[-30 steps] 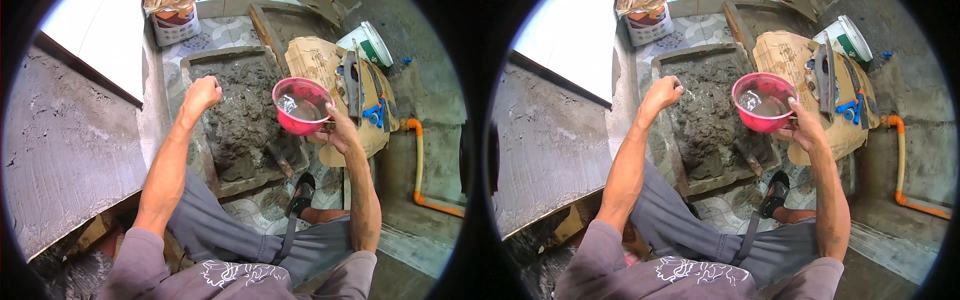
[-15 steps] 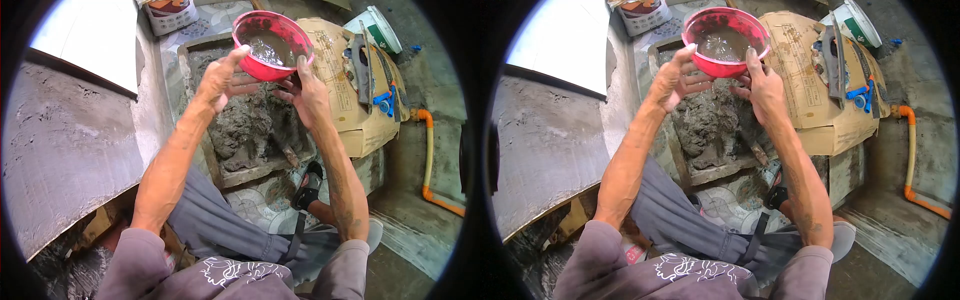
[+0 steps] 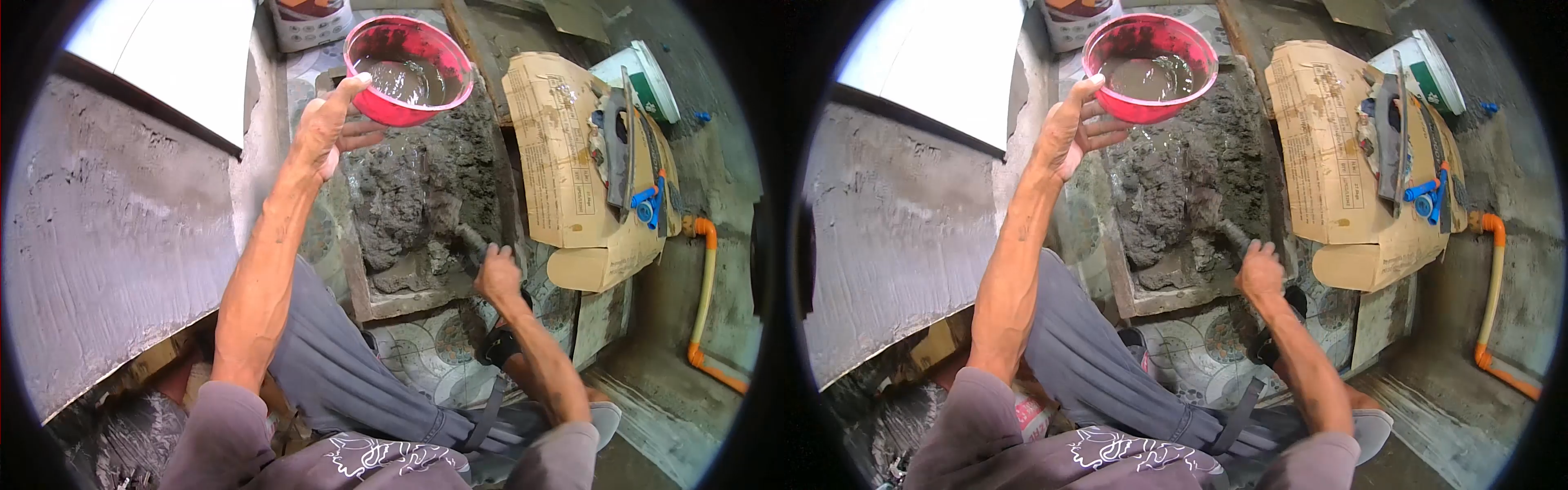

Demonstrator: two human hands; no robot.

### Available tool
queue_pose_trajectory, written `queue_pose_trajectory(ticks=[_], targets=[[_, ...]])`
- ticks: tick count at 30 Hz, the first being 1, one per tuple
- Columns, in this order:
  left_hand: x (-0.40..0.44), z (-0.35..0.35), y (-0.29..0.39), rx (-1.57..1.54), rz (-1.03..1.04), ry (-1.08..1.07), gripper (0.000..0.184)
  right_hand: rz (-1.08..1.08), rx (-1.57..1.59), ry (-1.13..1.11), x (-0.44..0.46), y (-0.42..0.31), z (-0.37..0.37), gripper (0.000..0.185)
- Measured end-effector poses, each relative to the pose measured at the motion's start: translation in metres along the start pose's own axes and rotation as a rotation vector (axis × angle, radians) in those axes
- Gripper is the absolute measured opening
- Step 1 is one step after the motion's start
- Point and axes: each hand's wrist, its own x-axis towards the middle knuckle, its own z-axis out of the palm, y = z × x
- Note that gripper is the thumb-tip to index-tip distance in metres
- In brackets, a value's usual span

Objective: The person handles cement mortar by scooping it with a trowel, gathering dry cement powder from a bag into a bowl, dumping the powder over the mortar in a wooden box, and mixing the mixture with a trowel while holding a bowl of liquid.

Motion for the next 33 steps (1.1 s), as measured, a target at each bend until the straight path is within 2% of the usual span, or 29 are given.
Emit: queue_pose_trajectory(ticks=[2, 4, 6, 8, 9, 12, 14, 15, 16, 18, 20, 22, 23, 25, 26, 27, 30, 31, 32, 33], targets=[[-0.001, -0.003, 0.002, 0.007, 0.026, 0.016, 0.066, -0.079, 0.062, 0.009, -0.012, 0.004, -0.057, 0.045], [-0.002, -0.004, 0.006, 0.018, 0.028, 0.026, 0.066, -0.066, 0.146, -0.074, -0.025, -0.001, -0.104, 0.041], [-0.003, -0.007, 0.008, 0.017, 0.025, 0.038, 0.066, -0.129, 0.183, -0.099, -0.018, -0.008, -0.117, 0.04], [-0.002, -0.009, 0.009, 0.013, 0.018, 0.042, 0.066, -0.261, 0.181, -0.058, 0.004, -0.016, -0.114, 0.043], [-0.001, -0.01, 0.01, 0.017, 0.022, 0.049, 0.066, -0.045, 0.37, -0.044, 0.022, -0.032, -0.114, 0.048], [0.0, -0.009, 0.001, 0.037, 0.009, 0.068, 0.066, 0.001, 0.519, -0.052, 0.085, -0.062, -0.047, 0.055], [0.004, -0.01, -0.001, 0.07, -0.011, 0.085, 0.066, 0.023, 0.641, 0.091, 0.063, -0.085, -0.015, 0.056], [0.002, -0.011, -0.003, 0.064, -0.036, 0.077, 0.066, 0.067, 0.761, -0.039, 0.052, -0.081, 0.001, 0.058], [0.007, -0.009, 0.0, 0.056, -0.037, 0.058, 0.066, 0.053, 0.67, 0.002, 0.03, -0.073, 0.01, 0.059], [0.014, -0.006, -0.002, 0.032, -0.05, 0.047, 0.065, 0.047, 0.496, -0.241, 0.01, -0.046, -0.012, 0.064], [0.023, -0.002, -0.011, 0.007, -0.058, 0.053, 0.065, -0.015, 0.315, -0.43, -0.001, -0.021, -0.061, 0.064], [0.026, -0.001, -0.011, 0.024, -0.064, 0.032, 0.065, 0.021, 0.324, -0.492, -0.008, -0.012, -0.12, 0.063], [0.024, -0.002, -0.015, 0.029, -0.08, 0.03, 0.065, 0.016, 0.327, -0.351, -0.005, -0.004, -0.119, 0.061], [0.024, -0.005, -0.016, 0.024, -0.084, 0.022, 0.066, 0.007, 0.415, -0.229, 0.016, -0.006, -0.135, 0.059], [0.025, -0.005, -0.015, 0.031, -0.082, 0.008, 0.066, -0.031, 0.399, -0.096, 0.039, -0.007, -0.124, 0.057], [0.026, -0.007, -0.016, 0.056, -0.076, 0.04, 0.067, -0.036, 0.435, -0.067, 0.067, -0.013, -0.111, 0.055], [0.023, -0.009, -0.015, 0.085, -0.108, 0.079, 0.066, 0.081, 0.53, -0.271, 0.109, -0.065, -0.097, 0.052], [0.024, -0.016, -0.019, 0.082, -0.108, 0.054, 0.065, 0.022, 0.435, -0.077, 0.117, -0.074, -0.047, 0.051], [0.02, -0.02, -0.022, 0.081, -0.116, 0.054, 0.064, -0.055, 0.474, 0.065, 0.097, -0.083, -0.029, 0.046], [0.02, -0.019, -0.018, 0.075, -0.105, 0.046, 0.064, -0.064, 0.475, -0.134, 0.1, -0.078, 0.006, 0.043]])
